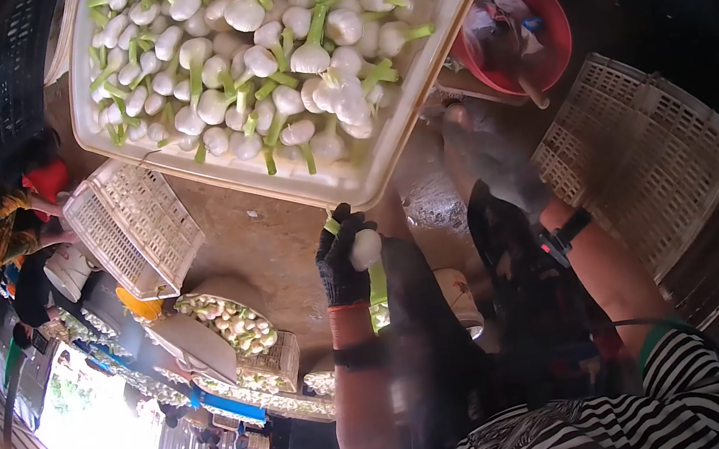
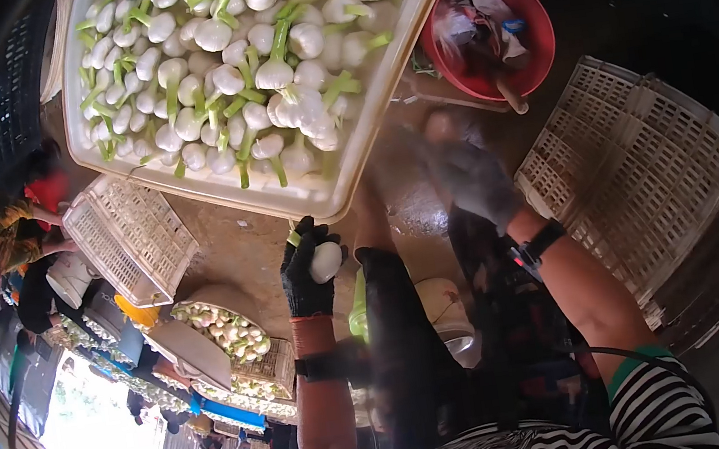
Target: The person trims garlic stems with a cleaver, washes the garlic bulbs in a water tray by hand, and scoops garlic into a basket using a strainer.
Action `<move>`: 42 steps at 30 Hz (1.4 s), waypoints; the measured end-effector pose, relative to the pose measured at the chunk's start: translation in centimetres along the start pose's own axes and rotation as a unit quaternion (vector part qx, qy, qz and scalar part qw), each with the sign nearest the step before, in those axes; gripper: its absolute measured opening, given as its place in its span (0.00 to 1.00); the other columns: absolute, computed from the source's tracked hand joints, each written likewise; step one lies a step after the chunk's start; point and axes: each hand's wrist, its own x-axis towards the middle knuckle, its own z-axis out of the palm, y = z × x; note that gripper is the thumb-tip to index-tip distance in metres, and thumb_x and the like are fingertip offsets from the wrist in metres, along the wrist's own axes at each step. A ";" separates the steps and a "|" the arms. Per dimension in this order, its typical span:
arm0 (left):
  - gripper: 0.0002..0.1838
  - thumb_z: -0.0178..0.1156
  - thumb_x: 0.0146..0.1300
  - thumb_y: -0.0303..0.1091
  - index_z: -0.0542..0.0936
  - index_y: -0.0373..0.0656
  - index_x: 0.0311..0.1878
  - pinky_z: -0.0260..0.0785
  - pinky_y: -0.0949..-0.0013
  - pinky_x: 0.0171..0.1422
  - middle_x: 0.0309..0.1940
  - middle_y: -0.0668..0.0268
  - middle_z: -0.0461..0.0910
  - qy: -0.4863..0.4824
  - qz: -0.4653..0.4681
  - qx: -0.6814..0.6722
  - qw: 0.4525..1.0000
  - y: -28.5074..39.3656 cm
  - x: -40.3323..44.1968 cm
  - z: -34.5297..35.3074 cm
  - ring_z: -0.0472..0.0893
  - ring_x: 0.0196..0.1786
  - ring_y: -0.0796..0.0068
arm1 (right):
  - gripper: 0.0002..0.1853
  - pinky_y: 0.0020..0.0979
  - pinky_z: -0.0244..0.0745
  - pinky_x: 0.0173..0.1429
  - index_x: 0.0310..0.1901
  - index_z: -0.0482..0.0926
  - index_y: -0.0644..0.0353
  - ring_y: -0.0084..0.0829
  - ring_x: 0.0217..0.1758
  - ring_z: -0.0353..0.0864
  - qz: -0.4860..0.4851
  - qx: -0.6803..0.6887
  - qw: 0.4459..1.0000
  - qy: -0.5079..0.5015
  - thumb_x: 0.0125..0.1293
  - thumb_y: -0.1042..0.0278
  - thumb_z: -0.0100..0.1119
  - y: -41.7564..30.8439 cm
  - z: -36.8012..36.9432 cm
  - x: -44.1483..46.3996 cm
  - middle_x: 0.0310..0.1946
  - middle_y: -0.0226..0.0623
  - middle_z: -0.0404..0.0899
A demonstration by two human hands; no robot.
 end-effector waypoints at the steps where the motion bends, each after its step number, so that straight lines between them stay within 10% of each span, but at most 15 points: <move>1: 0.23 0.60 0.60 0.27 0.71 0.34 0.59 0.77 0.65 0.38 0.40 0.57 0.80 0.005 0.007 0.008 1.000 0.4 0.1 0.7 0.82 0.37 0.61 | 0.12 0.26 0.72 0.42 0.45 0.76 0.64 0.24 0.37 0.76 0.077 0.064 0.995 0.012 0.64 0.66 0.57 1.6 -1.4 -1.0 0.37 0.29 0.77; 4: 0.29 0.66 0.55 0.33 0.71 0.32 0.58 0.76 0.61 0.44 0.45 0.54 0.78 0.032 0.135 0.291 0.947 1.9 3.9 3.5 0.81 0.43 0.59 | 0.10 0.25 0.69 0.34 0.42 0.75 0.63 0.20 0.30 0.72 0.330 0.279 0.901 0.033 0.65 0.65 0.56 1.7 -3.7 -2.8 0.29 0.28 0.74; 6: 0.41 0.70 0.49 0.43 0.66 0.35 0.64 0.72 0.57 0.53 0.54 0.49 0.73 0.023 0.371 0.531 0.762 3.3 8.7 6.1 0.77 0.52 0.54 | 0.05 0.24 0.66 0.28 0.37 0.75 0.63 0.19 0.25 0.69 0.345 0.281 0.894 0.056 0.62 0.72 0.59 -3.5 -3.4 -2.1 0.24 0.29 0.71; 12: 0.40 0.65 0.50 0.56 0.63 0.50 0.65 0.72 0.52 0.55 0.65 0.50 0.62 0.063 0.120 0.785 0.604 8.0 11.0 17.4 0.75 0.58 0.50 | 0.06 0.23 0.66 0.28 0.37 0.74 0.61 0.19 0.27 0.72 0.316 0.295 0.899 0.061 0.63 0.69 0.60 -5.2 -1.6 -3.3 0.25 0.29 0.72; 18: 0.21 0.57 0.57 0.42 0.69 0.61 0.55 0.73 0.50 0.48 0.57 0.56 0.66 0.027 0.226 0.809 0.542 4.7 11.0 16.5 0.74 0.55 0.53 | 0.05 0.20 0.67 0.27 0.39 0.75 0.62 0.18 0.28 0.72 0.341 0.299 0.889 0.064 0.64 0.71 0.58 -5.7 -1.2 -4.3 0.26 0.29 0.72; 23: 0.26 0.60 0.53 0.46 0.73 0.51 0.56 0.66 0.59 0.61 0.57 0.56 0.71 -0.028 0.273 0.745 0.608 5.0 12.8 15.4 0.73 0.58 0.55 | 0.03 0.20 0.67 0.25 0.35 0.75 0.63 0.19 0.25 0.72 0.347 0.242 0.904 0.062 0.64 0.73 0.57 -7.3 -3.3 -3.7 0.25 0.29 0.72; 28: 0.23 0.60 0.59 0.41 0.74 0.45 0.58 0.69 0.63 0.56 0.49 0.57 0.77 -0.063 0.313 0.500 0.805 4.6 13.4 10.4 0.76 0.54 0.66 | 0.08 0.22 0.65 0.23 0.29 0.71 0.61 0.18 0.23 0.70 0.332 0.228 0.911 0.090 0.64 0.71 0.58 -7.7 -5.3 -3.2 0.23 0.29 0.71; 32: 0.20 0.53 0.68 0.34 0.68 0.47 0.63 0.77 0.65 0.41 0.47 0.64 0.75 -0.097 0.052 0.052 0.993 6.5 3.8 8.8 0.78 0.44 0.71 | 0.07 0.21 0.64 0.22 0.33 0.71 0.60 0.17 0.21 0.68 0.326 0.237 0.913 0.060 0.65 0.68 0.57 -10.6 -6.8 -2.4 0.22 0.28 0.70; 36: 0.23 0.47 0.72 0.40 0.60 0.49 0.67 0.79 0.59 0.39 0.50 0.60 0.72 -0.138 -0.017 -0.026 0.990 6.9 -2.5 3.1 0.79 0.39 0.65 | 0.10 0.21 0.61 0.20 0.36 0.70 0.59 0.16 0.17 0.66 0.308 0.184 0.929 0.085 0.64 0.64 0.58 -14.7 -5.6 -2.8 0.20 0.26 0.69; 39: 0.22 0.46 0.72 0.43 0.63 0.48 0.65 0.79 0.61 0.39 0.48 0.60 0.73 -0.155 0.184 0.170 0.956 7.5 -6.3 -1.2 0.79 0.39 0.65 | 0.09 0.24 0.64 0.25 0.36 0.73 0.62 0.18 0.22 0.68 0.308 0.100 0.941 0.095 0.63 0.66 0.58 -20.9 -2.7 -2.8 0.23 0.27 0.71; 42: 0.17 0.47 0.71 0.40 0.68 0.44 0.59 0.79 0.63 0.41 0.43 0.63 0.74 -0.155 0.180 0.230 0.944 12.1 -8.1 -6.3 0.79 0.38 0.69 | 0.08 0.25 0.66 0.26 0.37 0.73 0.62 0.19 0.24 0.70 0.259 -0.009 0.960 0.104 0.60 0.69 0.58 -20.9 1.4 -3.7 0.25 0.29 0.73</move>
